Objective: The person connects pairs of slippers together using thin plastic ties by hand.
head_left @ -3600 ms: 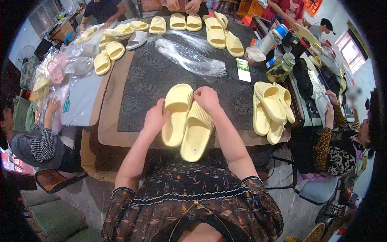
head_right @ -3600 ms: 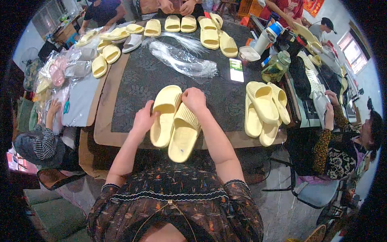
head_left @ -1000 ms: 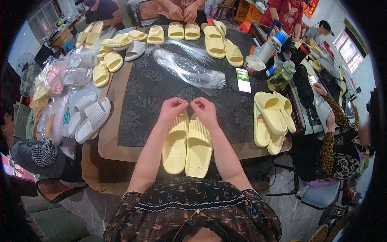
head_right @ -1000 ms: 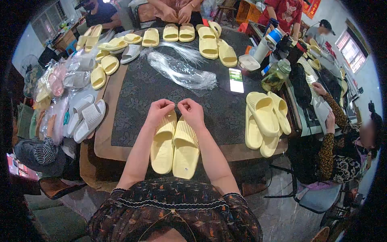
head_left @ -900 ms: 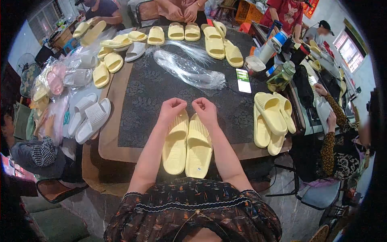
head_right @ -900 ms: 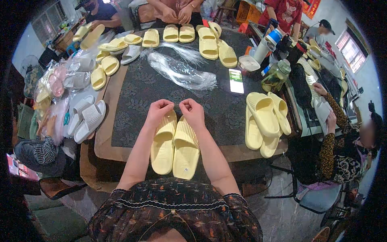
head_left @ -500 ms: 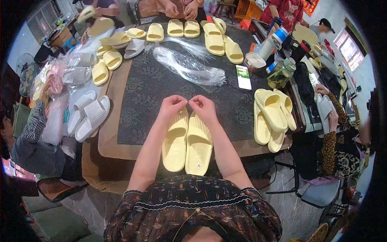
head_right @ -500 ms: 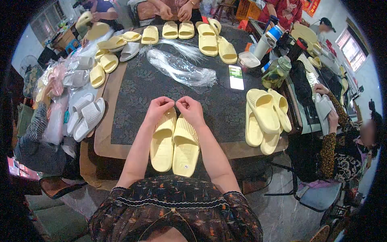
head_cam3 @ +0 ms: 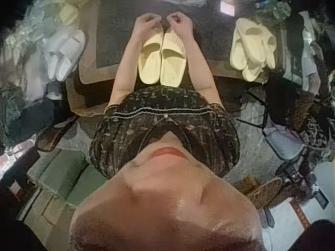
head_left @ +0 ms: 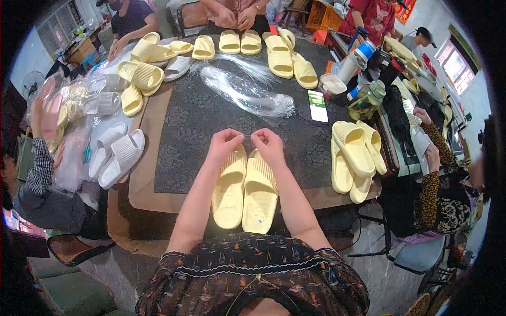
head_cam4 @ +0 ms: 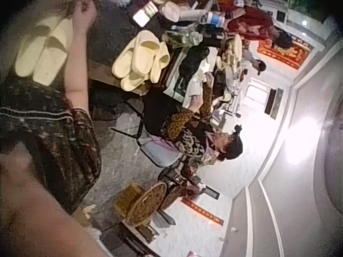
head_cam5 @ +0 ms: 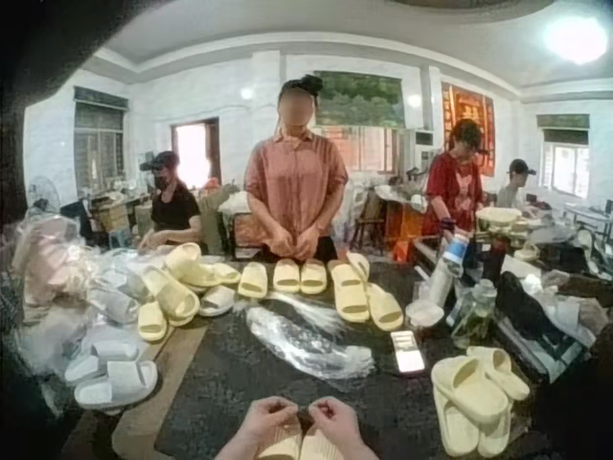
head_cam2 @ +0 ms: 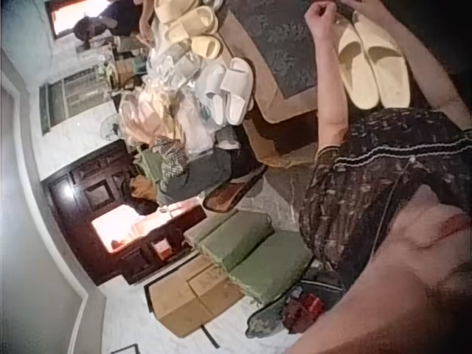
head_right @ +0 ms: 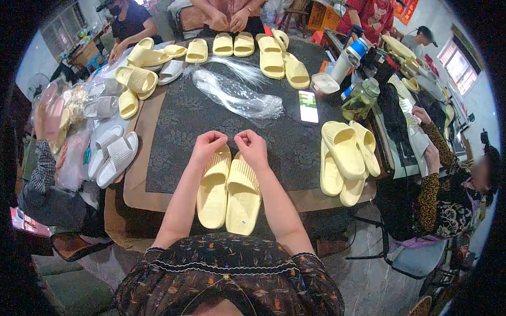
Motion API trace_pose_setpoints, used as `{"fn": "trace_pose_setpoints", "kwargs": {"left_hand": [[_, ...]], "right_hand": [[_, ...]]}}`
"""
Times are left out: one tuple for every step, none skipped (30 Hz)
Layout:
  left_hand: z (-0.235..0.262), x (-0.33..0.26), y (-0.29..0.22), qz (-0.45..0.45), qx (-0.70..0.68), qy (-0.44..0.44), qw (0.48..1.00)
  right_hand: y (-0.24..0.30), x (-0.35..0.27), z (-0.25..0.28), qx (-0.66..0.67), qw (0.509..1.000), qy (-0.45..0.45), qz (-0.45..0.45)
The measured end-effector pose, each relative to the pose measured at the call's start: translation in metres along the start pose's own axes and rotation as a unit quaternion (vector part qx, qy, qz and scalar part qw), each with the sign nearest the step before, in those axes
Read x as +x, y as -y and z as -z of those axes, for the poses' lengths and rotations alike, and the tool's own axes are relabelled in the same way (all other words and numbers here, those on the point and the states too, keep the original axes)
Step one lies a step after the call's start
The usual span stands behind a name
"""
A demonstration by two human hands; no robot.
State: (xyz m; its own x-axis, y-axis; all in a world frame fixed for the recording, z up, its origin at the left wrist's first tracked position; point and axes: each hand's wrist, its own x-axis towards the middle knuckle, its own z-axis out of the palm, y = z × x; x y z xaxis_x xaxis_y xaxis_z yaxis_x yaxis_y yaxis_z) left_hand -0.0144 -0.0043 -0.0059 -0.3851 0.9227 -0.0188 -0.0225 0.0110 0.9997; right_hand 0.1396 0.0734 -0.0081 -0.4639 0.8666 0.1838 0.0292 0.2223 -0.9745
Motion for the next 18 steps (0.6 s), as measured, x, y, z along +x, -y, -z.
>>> {"fn": "trace_pose_setpoints", "kwargs": {"left_hand": [[-0.001,0.000,-0.002,0.014,-0.009,-0.006,1.000],[-0.002,-0.001,-0.004,0.013,-0.009,-0.005,1.000],[-0.001,-0.002,-0.006,0.016,0.010,0.012,1.000],[0.000,-0.002,-0.007,0.020,0.028,0.030,0.999],[-0.001,-0.002,-0.007,0.018,0.028,0.029,0.999],[-0.002,-0.002,-0.008,0.009,0.034,0.021,0.999],[-0.004,-0.002,-0.009,0.000,0.039,0.012,0.999],[-0.004,-0.003,-0.010,0.015,0.029,-0.002,0.999],[-0.003,-0.002,-0.009,0.014,0.030,-0.002,0.999],[-0.001,-0.001,-0.006,0.016,0.020,-0.009,1.000],[0.000,-0.001,-0.004,0.019,0.011,-0.016,1.000],[0.000,0.000,-0.002,0.018,0.012,-0.016,1.000],[0.001,0.001,0.001,0.007,0.004,0.008,1.000],[0.002,0.001,0.003,-0.005,-0.003,0.032,0.999],[0.000,0.000,0.001,-0.006,-0.003,0.034,0.999],[-0.002,-0.001,-0.003,0.001,0.013,0.018,1.000],[-0.004,-0.001,-0.006,0.007,0.030,0.003,1.000],[-0.003,-0.002,-0.005,0.004,0.013,-0.008,1.000]], "right_hand": [[-0.001,0.000,0.001,0.001,1.000,-0.012,-0.009],[-0.002,0.000,0.002,0.000,1.000,-0.013,-0.009],[0.000,-0.001,0.001,-0.004,1.000,0.009,-0.008],[0.002,-0.002,0.001,-0.008,0.999,0.031,-0.008],[0.003,-0.002,0.001,-0.013,0.998,0.053,-0.007],[0.003,-0.001,0.001,-0.048,0.998,0.040,-0.013],[0.003,-0.001,0.002,-0.048,0.998,0.039,-0.012],[0.002,0.000,0.003,-0.028,0.999,0.016,-0.013],[0.001,0.001,0.004,-0.008,1.000,-0.007,-0.015],[0.000,0.002,0.003,-0.018,1.000,-0.009,-0.019],[-0.001,0.002,0.002,-0.018,1.000,-0.009,-0.018],[-0.001,0.001,0.002,-0.029,0.999,0.013,0.001],[-0.002,0.001,0.001,-0.041,0.998,0.036,0.019],[-0.004,0.001,0.000,-0.041,0.998,0.035,0.020],[-0.005,0.001,0.001,-0.039,0.999,0.024,0.017],[-0.007,0.001,0.002,-0.037,0.999,0.014,0.013],[-0.009,0.002,0.003,-0.035,0.999,0.003,0.010],[-0.006,0.001,0.003,-0.029,1.000,-0.013,0.001]]}}
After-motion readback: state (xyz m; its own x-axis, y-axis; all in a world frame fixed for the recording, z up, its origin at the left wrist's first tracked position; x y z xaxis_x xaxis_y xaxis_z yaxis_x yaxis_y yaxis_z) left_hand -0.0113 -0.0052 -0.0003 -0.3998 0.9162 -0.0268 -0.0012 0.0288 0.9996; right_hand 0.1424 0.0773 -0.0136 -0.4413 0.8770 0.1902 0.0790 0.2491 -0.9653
